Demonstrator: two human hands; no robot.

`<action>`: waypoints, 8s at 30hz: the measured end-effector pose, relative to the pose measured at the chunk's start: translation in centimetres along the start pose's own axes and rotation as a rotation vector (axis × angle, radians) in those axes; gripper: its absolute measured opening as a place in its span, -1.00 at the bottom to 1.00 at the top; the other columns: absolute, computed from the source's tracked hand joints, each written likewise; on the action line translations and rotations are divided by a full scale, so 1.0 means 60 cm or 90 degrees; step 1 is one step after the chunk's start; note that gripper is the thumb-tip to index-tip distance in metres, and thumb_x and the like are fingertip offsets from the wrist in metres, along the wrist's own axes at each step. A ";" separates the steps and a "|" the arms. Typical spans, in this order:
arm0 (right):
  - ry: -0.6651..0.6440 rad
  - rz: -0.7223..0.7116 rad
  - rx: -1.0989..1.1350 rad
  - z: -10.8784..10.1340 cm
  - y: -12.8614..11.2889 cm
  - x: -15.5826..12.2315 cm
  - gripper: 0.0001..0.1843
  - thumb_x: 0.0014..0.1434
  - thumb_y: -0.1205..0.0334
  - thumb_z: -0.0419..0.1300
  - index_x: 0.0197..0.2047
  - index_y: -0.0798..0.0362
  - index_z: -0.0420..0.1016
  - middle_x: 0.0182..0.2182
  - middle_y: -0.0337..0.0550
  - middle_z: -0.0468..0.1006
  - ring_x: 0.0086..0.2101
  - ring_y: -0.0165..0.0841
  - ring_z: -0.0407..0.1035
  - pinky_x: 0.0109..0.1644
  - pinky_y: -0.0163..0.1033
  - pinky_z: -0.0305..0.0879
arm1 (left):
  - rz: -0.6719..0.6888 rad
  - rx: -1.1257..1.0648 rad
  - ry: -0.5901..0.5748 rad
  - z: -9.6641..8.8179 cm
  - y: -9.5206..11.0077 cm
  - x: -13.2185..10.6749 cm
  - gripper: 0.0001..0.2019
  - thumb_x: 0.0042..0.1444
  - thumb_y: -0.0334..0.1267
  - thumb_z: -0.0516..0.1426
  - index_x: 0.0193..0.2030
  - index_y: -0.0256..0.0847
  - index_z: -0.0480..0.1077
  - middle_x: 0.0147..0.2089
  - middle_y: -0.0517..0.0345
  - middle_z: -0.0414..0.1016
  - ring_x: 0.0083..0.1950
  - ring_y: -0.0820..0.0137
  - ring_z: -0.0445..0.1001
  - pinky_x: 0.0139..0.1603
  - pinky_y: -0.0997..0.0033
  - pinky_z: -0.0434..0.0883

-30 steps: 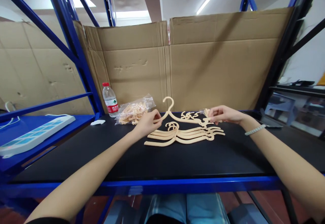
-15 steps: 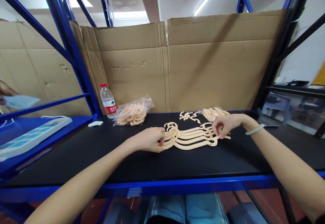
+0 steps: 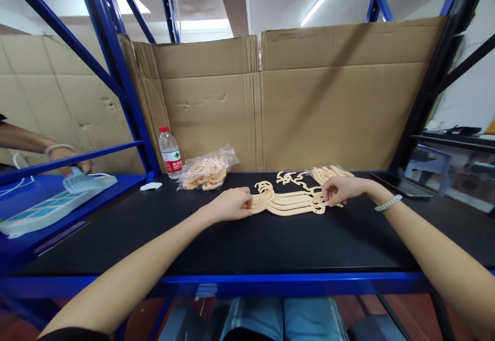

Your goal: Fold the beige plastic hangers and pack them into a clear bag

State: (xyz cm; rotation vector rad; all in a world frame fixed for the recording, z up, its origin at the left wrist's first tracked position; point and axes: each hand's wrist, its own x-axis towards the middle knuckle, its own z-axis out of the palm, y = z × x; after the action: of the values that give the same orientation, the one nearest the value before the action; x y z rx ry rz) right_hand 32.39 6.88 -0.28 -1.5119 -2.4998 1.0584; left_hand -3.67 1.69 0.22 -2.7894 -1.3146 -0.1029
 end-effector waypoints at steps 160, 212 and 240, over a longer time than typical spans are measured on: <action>0.662 -0.461 0.209 0.114 -0.159 0.037 -0.80 0.24 0.13 0.08 -0.22 0.06 0.41 -0.41 -0.14 0.47 -0.40 -0.35 0.42 -0.25 -0.18 0.38 | -0.206 -1.188 0.308 0.001 0.015 0.017 -0.82 -0.19 -0.61 0.15 -0.54 -0.30 0.27 -0.47 0.13 0.43 -0.52 0.55 0.37 -0.42 0.51 0.39; 0.198 -0.143 0.217 0.103 -0.114 0.063 -0.80 -0.11 0.19 0.25 -0.45 0.09 0.33 -0.61 -0.33 0.34 -0.60 -0.51 0.17 -0.59 -0.41 0.01 | 0.029 -0.065 0.091 0.029 0.065 -0.016 -0.87 0.03 -0.38 0.09 -0.31 -0.17 0.45 -0.30 0.17 0.55 -0.27 0.35 0.46 -0.32 0.44 0.27; 0.365 -0.076 -0.376 -0.025 -0.013 0.159 -0.76 0.00 0.52 0.15 -0.33 0.07 0.58 -0.29 -0.04 0.58 -0.22 -0.27 0.42 -0.16 -0.30 0.24 | -0.028 -0.068 0.198 -0.001 0.049 -0.018 -0.85 0.08 -0.17 0.08 -0.32 -0.16 0.42 -0.31 0.21 0.51 -0.31 0.40 0.45 -0.35 0.46 0.26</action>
State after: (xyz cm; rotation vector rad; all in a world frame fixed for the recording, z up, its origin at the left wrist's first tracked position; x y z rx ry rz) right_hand 27.29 15.02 -1.61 -1.4560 -2.5043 -0.1621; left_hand -2.07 -1.02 0.11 -2.6835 -1.3239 -0.5990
